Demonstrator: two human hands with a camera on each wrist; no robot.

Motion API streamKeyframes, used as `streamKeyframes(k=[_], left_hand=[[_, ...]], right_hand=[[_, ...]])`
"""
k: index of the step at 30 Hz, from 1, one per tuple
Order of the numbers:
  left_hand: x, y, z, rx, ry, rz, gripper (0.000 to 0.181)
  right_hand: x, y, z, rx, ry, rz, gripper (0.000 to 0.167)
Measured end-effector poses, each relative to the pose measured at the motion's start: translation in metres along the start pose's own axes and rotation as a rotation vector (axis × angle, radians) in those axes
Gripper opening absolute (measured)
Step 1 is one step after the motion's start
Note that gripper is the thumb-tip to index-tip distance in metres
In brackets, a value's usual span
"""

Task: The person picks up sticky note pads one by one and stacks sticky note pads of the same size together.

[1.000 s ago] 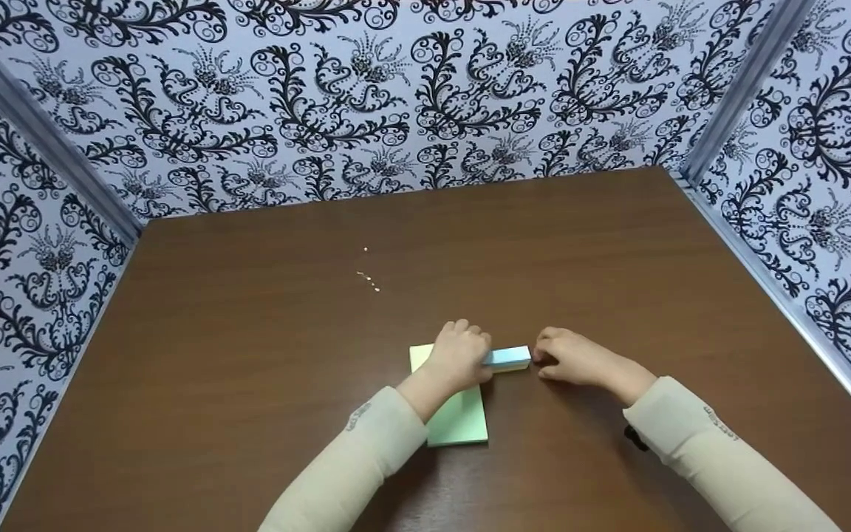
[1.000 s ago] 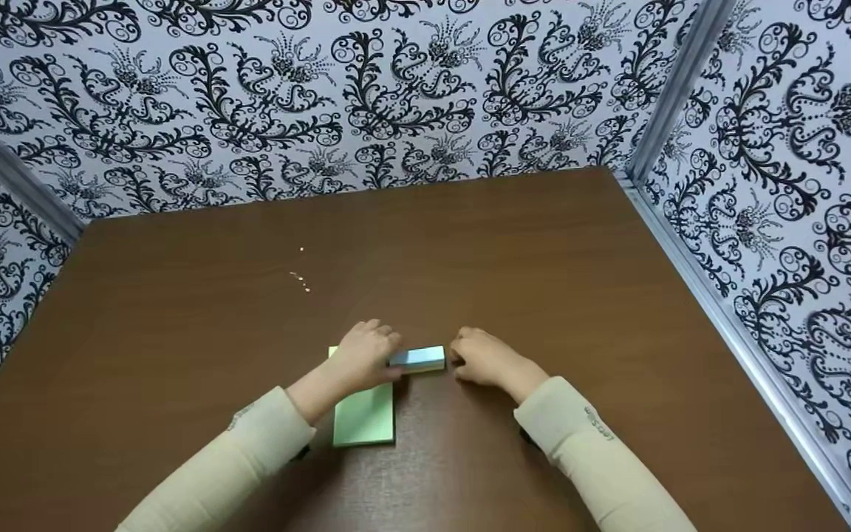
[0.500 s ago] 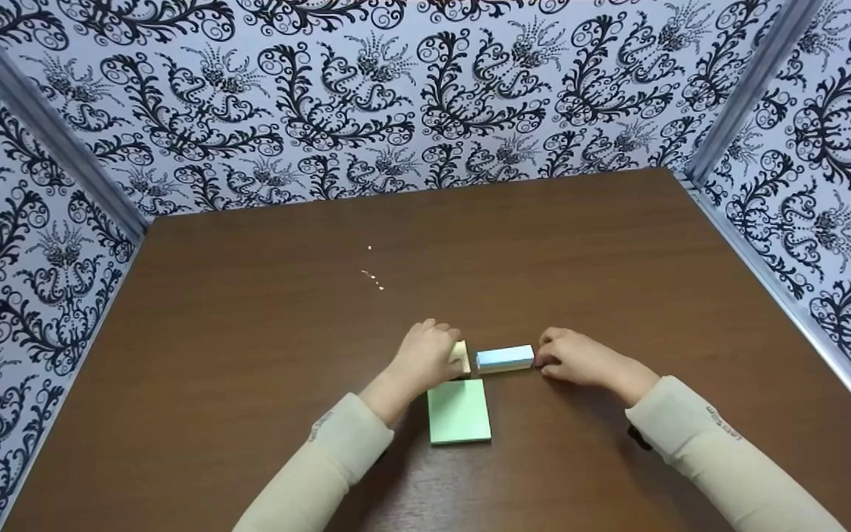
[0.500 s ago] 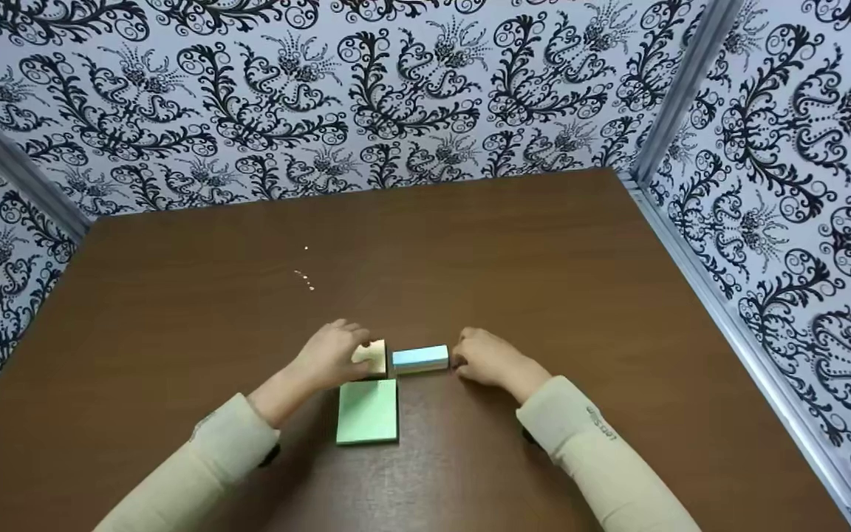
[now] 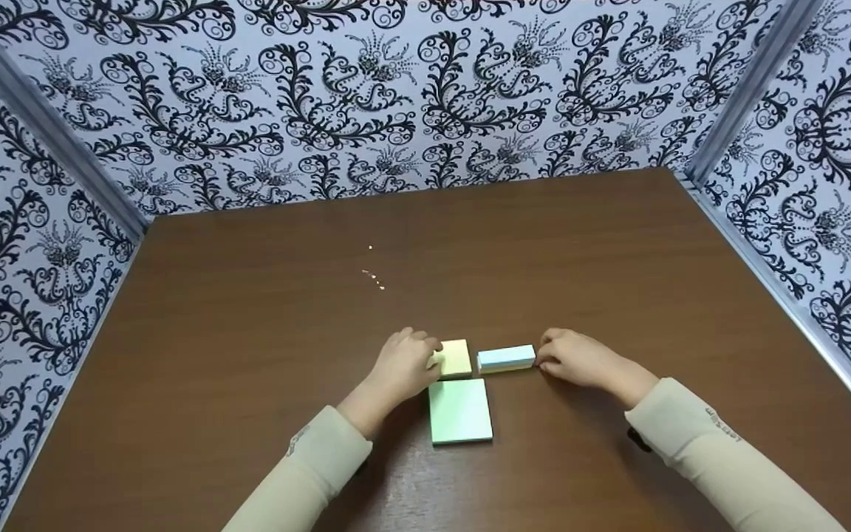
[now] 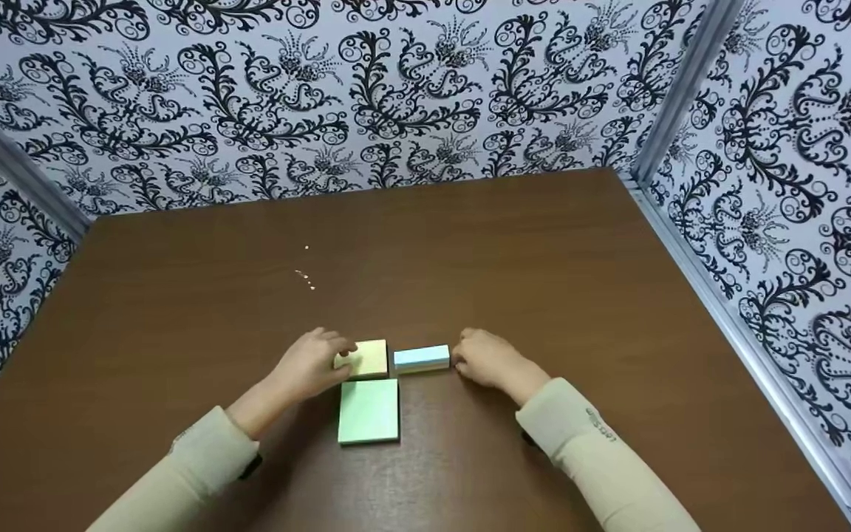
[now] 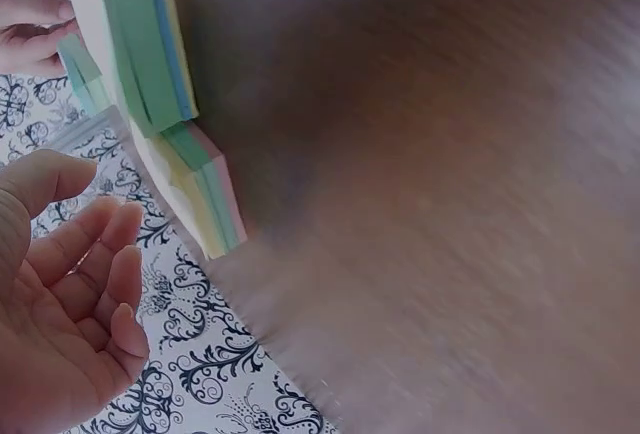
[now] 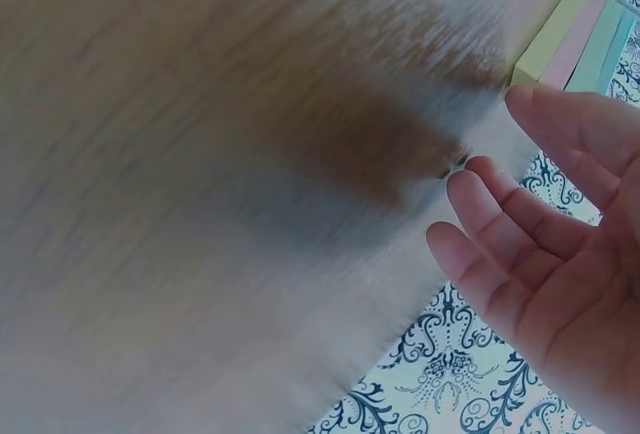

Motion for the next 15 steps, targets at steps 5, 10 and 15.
streamKeyframes(k=[5,10,15], left_hand=[[0.001,-0.007,-0.001,0.043,-0.013,-0.014,0.016],[0.005,-0.021,0.0,0.088,-0.044,-0.058,0.01],[0.007,-0.031,0.0,0.103,-0.061,-0.088,0.007]], right_hand=[[0.0,0.0,0.001,-0.028,-0.015,-0.014,0.012],[0.001,0.001,0.002,-0.033,-0.034,-0.014,0.011],[0.002,0.002,0.001,-0.044,-0.037,-0.009,0.01]])
Point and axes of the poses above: each hand's wrist, its own x-axis towards the middle knuckle, its own z-axis out of the back of the hand, y = z × x, the point moved 8 cm from there along x, towards the middle knuckle, and after that the axes turned 15 degrees about z, right-handed, at the moved point
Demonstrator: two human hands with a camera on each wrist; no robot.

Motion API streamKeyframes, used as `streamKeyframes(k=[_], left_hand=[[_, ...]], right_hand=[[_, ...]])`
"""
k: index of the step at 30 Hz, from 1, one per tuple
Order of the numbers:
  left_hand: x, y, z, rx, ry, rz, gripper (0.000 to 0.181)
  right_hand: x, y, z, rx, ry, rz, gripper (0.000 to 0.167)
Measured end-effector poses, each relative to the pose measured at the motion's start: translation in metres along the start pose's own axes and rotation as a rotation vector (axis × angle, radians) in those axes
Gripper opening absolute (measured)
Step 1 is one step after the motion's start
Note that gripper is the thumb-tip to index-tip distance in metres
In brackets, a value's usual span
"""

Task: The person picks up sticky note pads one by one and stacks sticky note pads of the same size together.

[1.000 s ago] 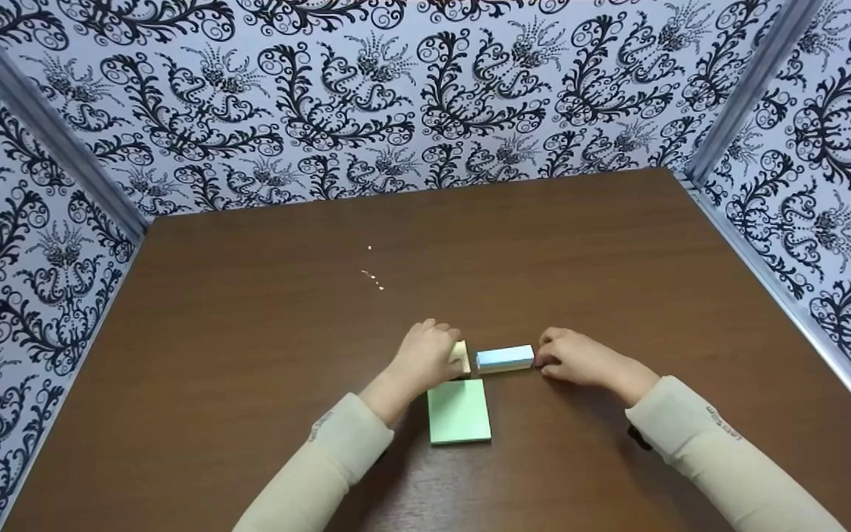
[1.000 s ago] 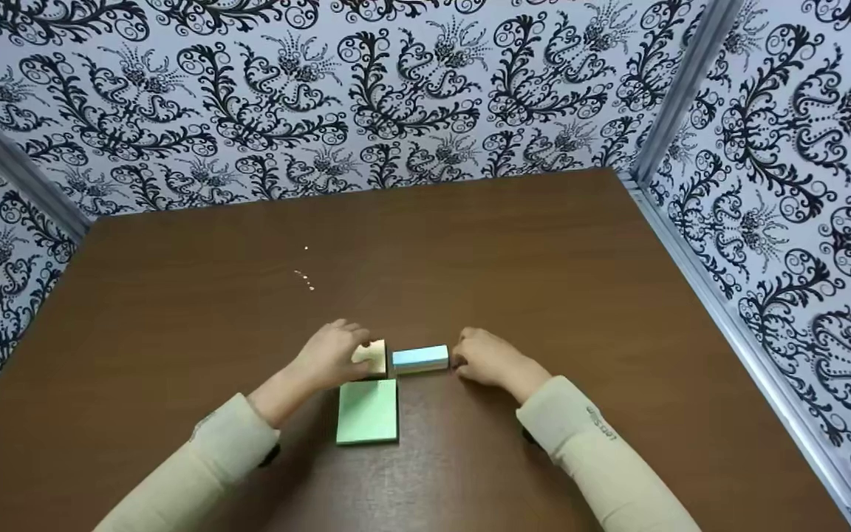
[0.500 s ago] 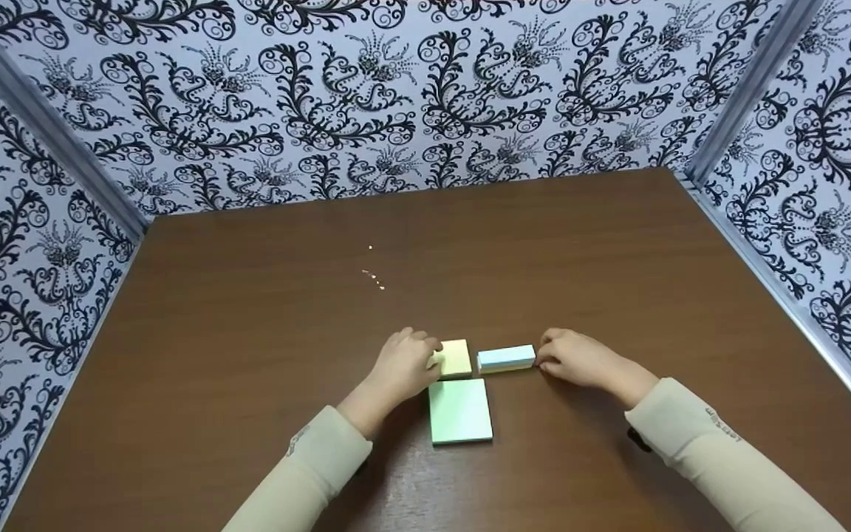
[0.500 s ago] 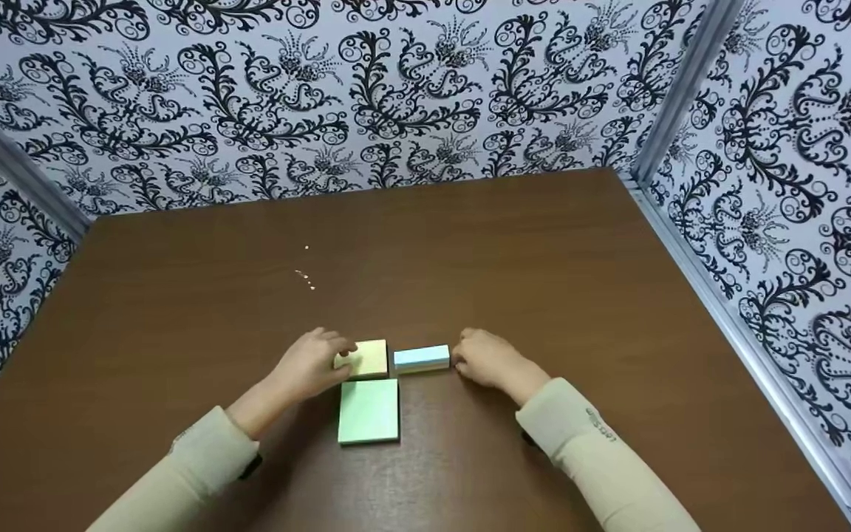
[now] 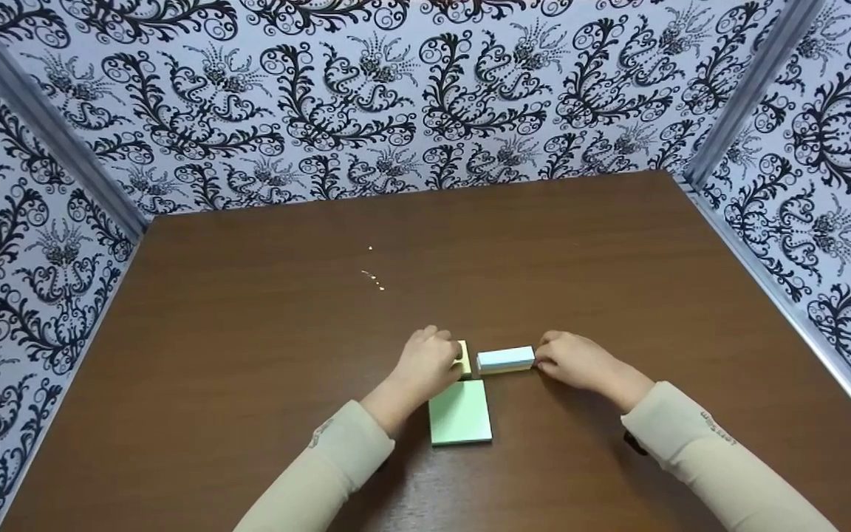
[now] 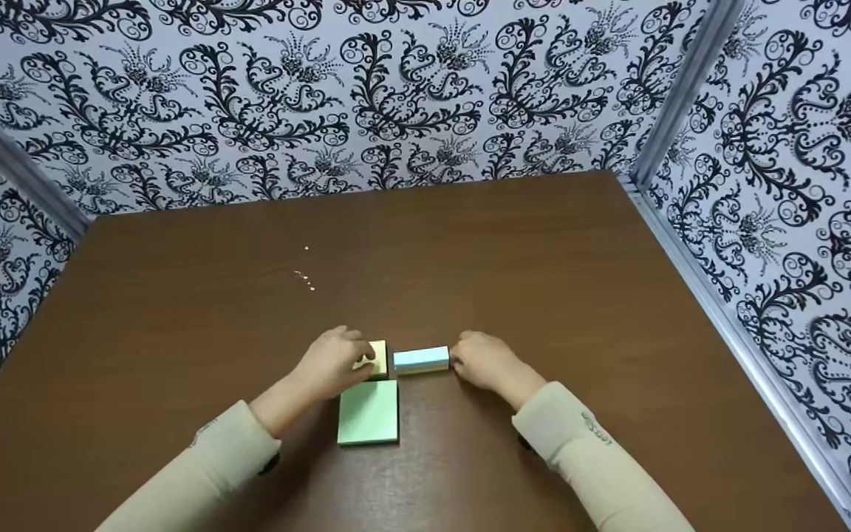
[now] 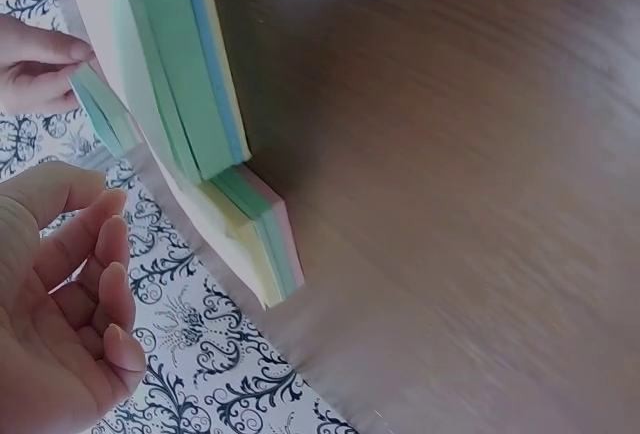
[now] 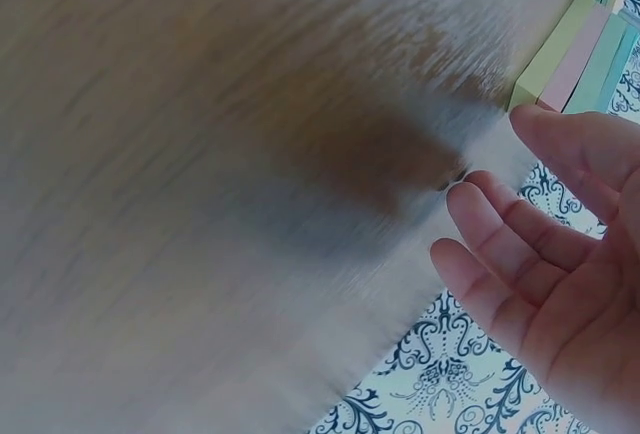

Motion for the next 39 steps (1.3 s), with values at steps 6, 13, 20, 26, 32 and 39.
streamKeyframes(k=[6,13,20,26,32,39], left_hand=[[0.0001,-0.0022,-0.0015,0.02,0.009,0.0,0.01],[-0.0015,-0.001,-0.0024,0.035,0.009,-0.004,0.009],[-0.0022,0.0012,-0.0035,0.04,-0.011,-0.01,0.006],[-0.0024,0.004,-0.0056,0.036,0.001,0.002,0.007],[-0.0033,0.0043,-0.0041,0.02,-0.033,-0.004,0.006],[-0.0038,0.0036,-0.0038,0.022,-0.05,-0.013,0.007]], right_hand=[[0.0014,0.0003,-0.0007,0.005,-0.005,-0.001,0.011],[0.002,0.0003,-0.0011,-0.001,-0.001,-0.004,0.01],[0.0024,0.0014,-0.0002,-0.012,-0.001,-0.003,0.01],[0.0033,0.0014,-0.0001,-0.023,-0.004,0.001,0.01],[0.0048,0.0017,-0.0012,-0.04,-0.005,0.017,0.009],[0.0049,0.0003,-0.0019,-0.043,0.005,0.018,0.009]])
Point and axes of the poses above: each hand's wrist, its own x-axis towards the middle knuckle, its own z-axis out of the back of the hand, y = z × x, the point moved 8 cm from there along x, towards the middle knuckle, and after that the axes turned 15 degrees about z, right-handed, at the moved point
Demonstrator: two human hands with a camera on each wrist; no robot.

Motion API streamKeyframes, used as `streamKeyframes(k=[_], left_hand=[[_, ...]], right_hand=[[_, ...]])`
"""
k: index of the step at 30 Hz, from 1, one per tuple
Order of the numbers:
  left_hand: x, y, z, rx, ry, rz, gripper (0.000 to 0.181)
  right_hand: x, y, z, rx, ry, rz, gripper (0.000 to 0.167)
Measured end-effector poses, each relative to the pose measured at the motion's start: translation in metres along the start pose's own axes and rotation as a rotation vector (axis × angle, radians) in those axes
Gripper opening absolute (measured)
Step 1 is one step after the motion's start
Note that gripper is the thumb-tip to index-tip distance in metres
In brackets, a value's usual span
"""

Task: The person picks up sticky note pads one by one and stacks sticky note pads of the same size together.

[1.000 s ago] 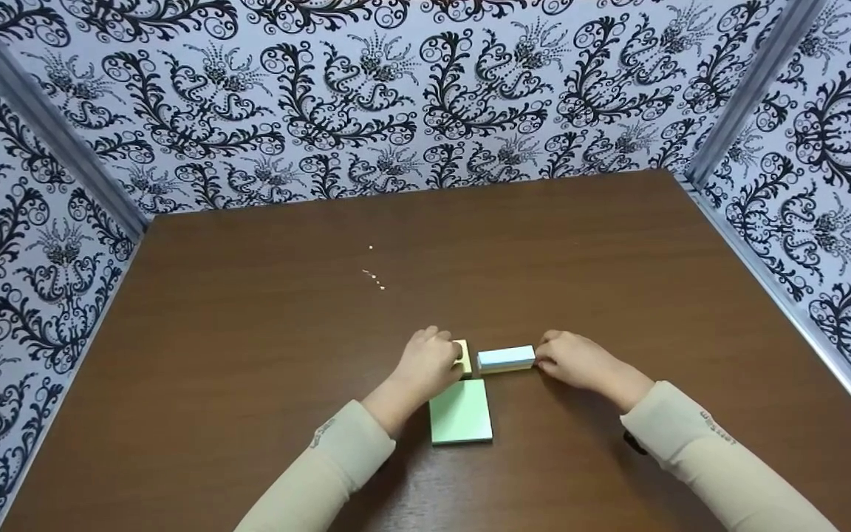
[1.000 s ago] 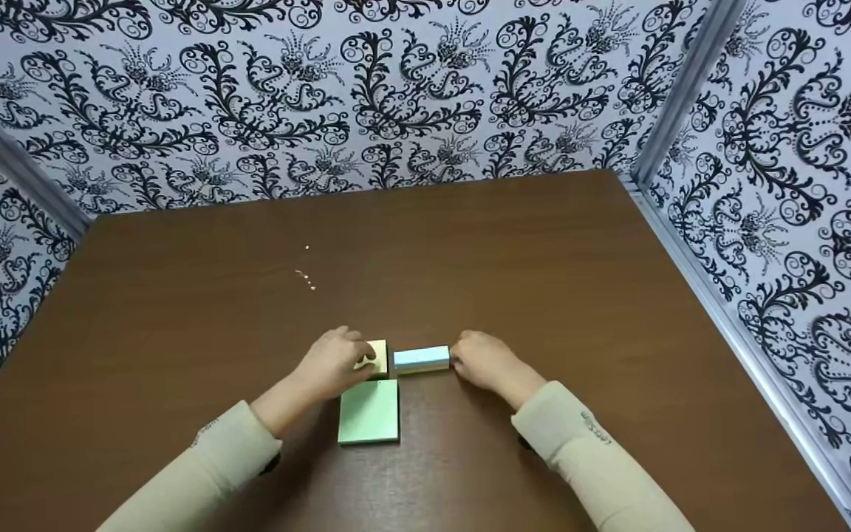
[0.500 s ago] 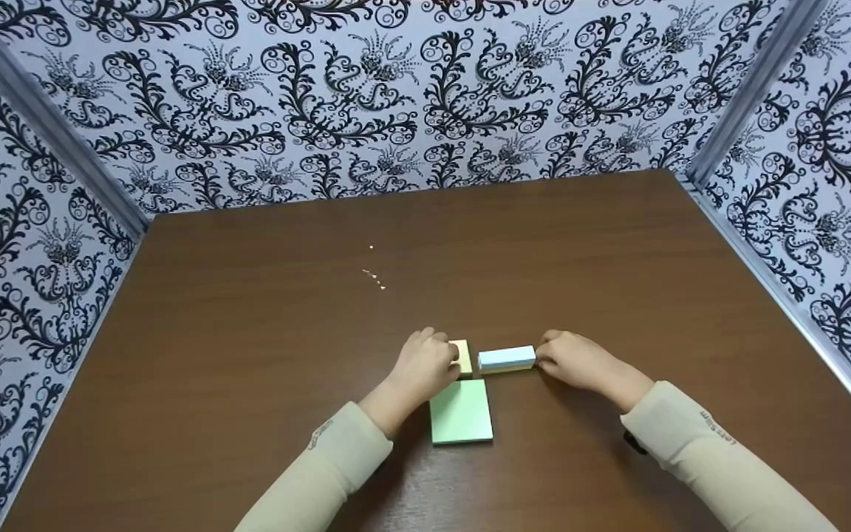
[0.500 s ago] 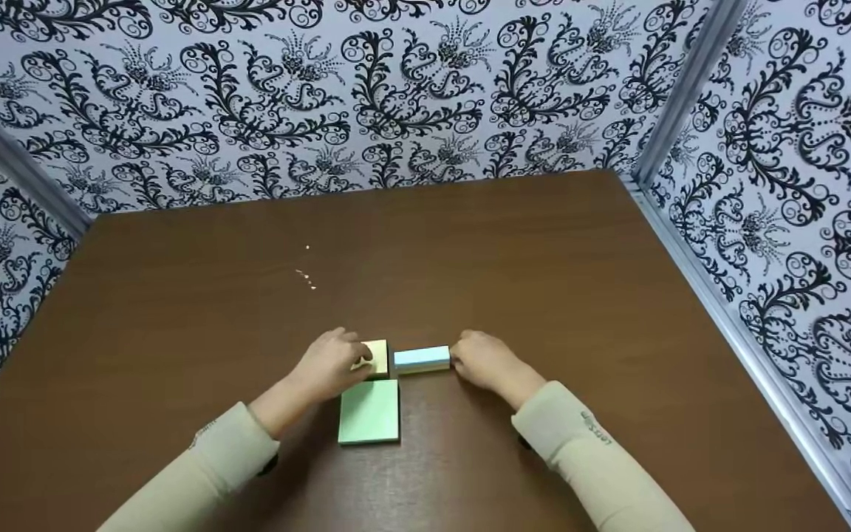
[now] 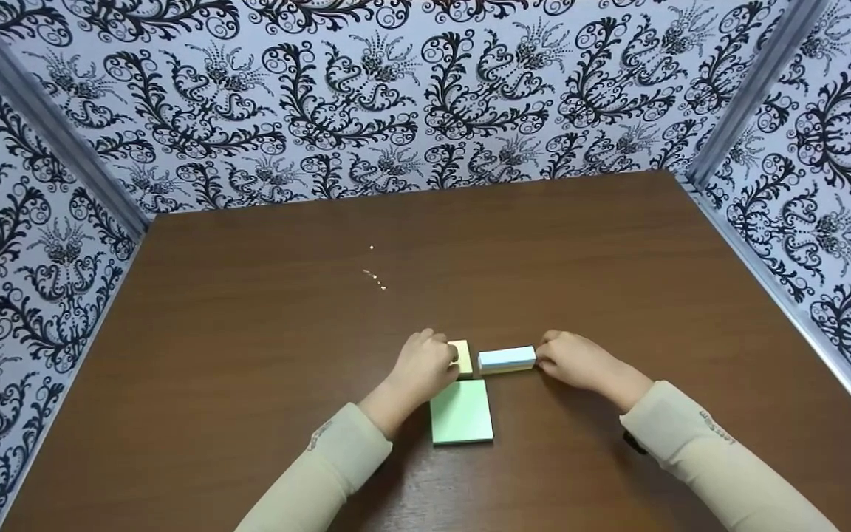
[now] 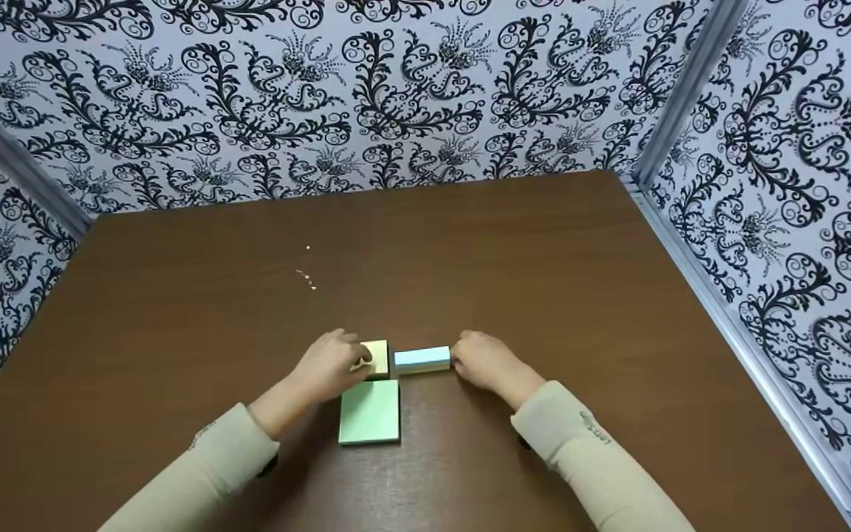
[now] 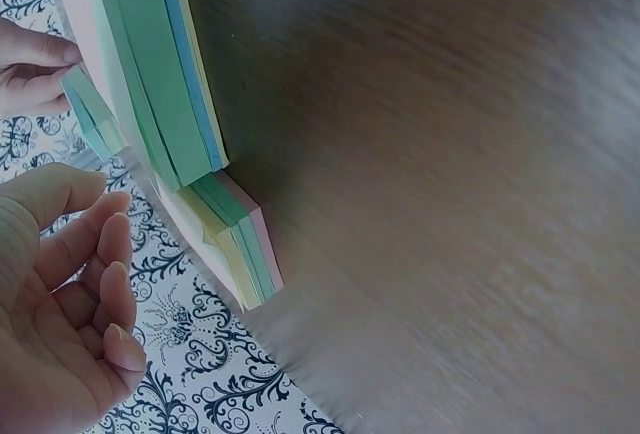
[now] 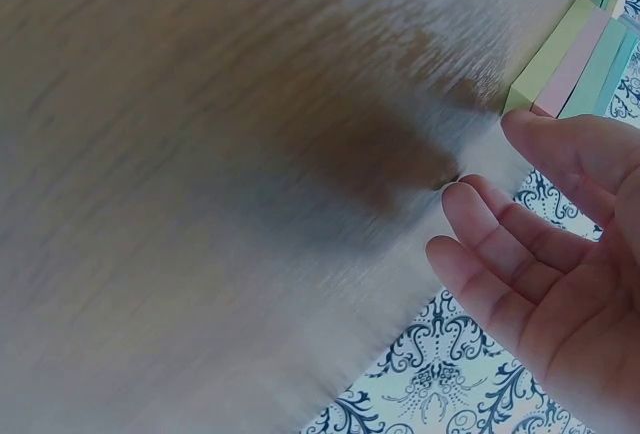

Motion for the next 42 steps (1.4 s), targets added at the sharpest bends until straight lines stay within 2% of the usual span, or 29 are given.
streamKeyframes(k=[7,16,22,30,36,42], left_hand=[[0.0,0.0,-0.002,0.002,0.016,0.005,0.01],[0.001,-0.003,0.001,-0.001,0.004,-0.001,0.012],[0.004,-0.007,-0.002,0.011,0.038,0.011,0.012],[0.008,-0.017,-0.007,0.035,0.1,0.001,0.015],[0.007,-0.021,-0.01,0.113,0.138,-0.045,0.016],[0.007,-0.023,-0.011,0.189,0.149,-0.079,0.019]], right_hand=[[-0.001,-0.001,0.0,0.014,-0.007,-0.005,0.008],[0.0,0.001,0.002,0.006,-0.022,0.016,0.008],[-0.001,-0.001,0.002,0.009,-0.02,0.006,0.007],[-0.007,-0.01,-0.006,0.121,0.032,-0.133,0.005],[-0.006,-0.018,-0.007,0.25,-0.035,-0.181,0.01],[-0.003,-0.021,-0.009,0.345,-0.036,-0.19,0.017]])
Point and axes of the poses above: each hand's wrist, its own x-axis towards the middle knuckle, its own z-axis out of the back of the hand, y = z × x, the point moved 8 cm from there along x, towards the middle knuckle, and after that the axes turned 15 degrees about z, right-handed, at the moved point
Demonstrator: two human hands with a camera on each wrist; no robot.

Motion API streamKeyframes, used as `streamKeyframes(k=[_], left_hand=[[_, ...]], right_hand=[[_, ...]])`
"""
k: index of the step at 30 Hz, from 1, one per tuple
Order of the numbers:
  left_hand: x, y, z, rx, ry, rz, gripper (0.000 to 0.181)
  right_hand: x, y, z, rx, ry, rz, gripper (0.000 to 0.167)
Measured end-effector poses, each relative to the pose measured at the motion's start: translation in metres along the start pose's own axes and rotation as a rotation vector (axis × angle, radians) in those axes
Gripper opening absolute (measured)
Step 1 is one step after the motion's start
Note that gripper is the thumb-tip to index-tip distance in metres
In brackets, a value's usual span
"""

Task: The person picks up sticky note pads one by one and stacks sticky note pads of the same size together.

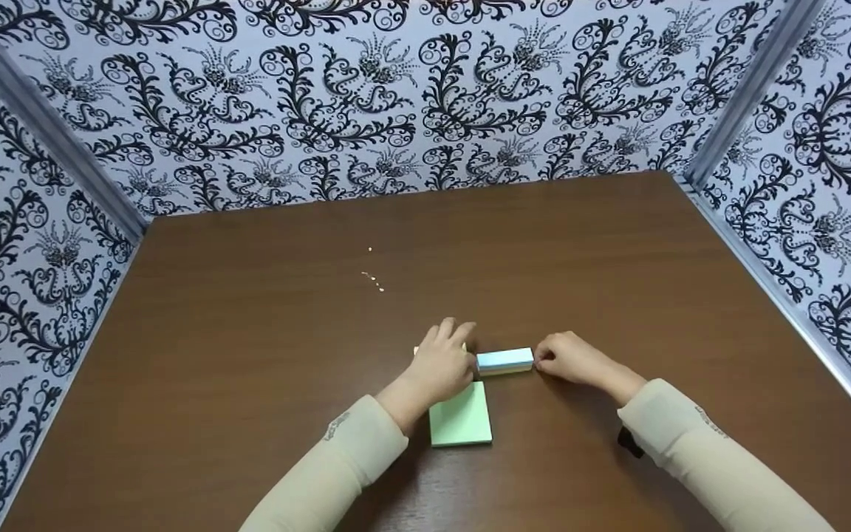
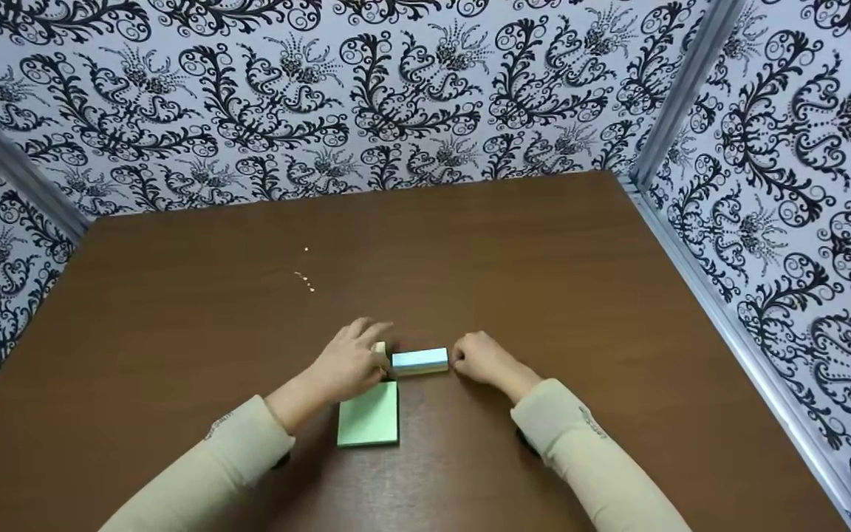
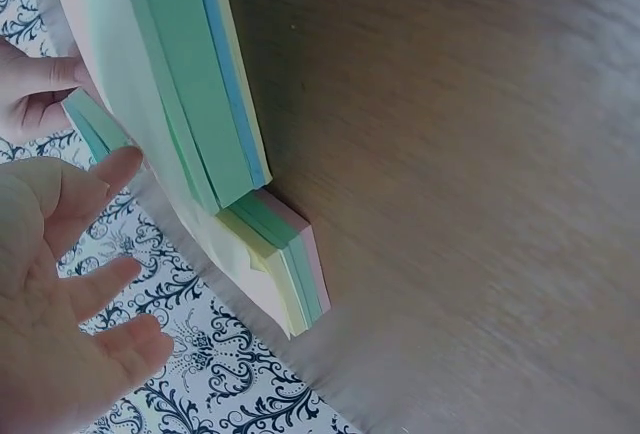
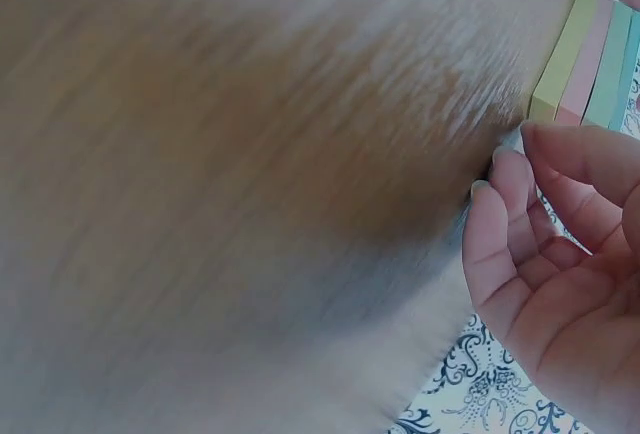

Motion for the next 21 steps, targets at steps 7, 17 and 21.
streamKeyframes(k=[7,17,21], left_hand=[[0.002,-0.003,-0.004,0.087,0.027,-0.014,0.021],[0.006,-0.007,-0.011,0.107,0.049,-0.023,0.023],[0.006,-0.008,-0.012,0.125,0.076,-0.021,0.024]], right_hand=[[0.001,0.0,-0.001,0.035,-0.007,0.01,0.02],[0.001,0.002,-0.001,0.007,-0.021,0.039,0.024],[0.0,0.003,-0.001,-0.012,-0.029,0.046,0.02]])
Point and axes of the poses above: each hand's wrist, its own x-axis towards the middle knuckle, its own z-axis out of the back of the hand, y = z × x, the point moved 8 cm from there along x, towards the middle knuckle, and after that the axes turned 15 degrees about z, right-handed, at the moved point
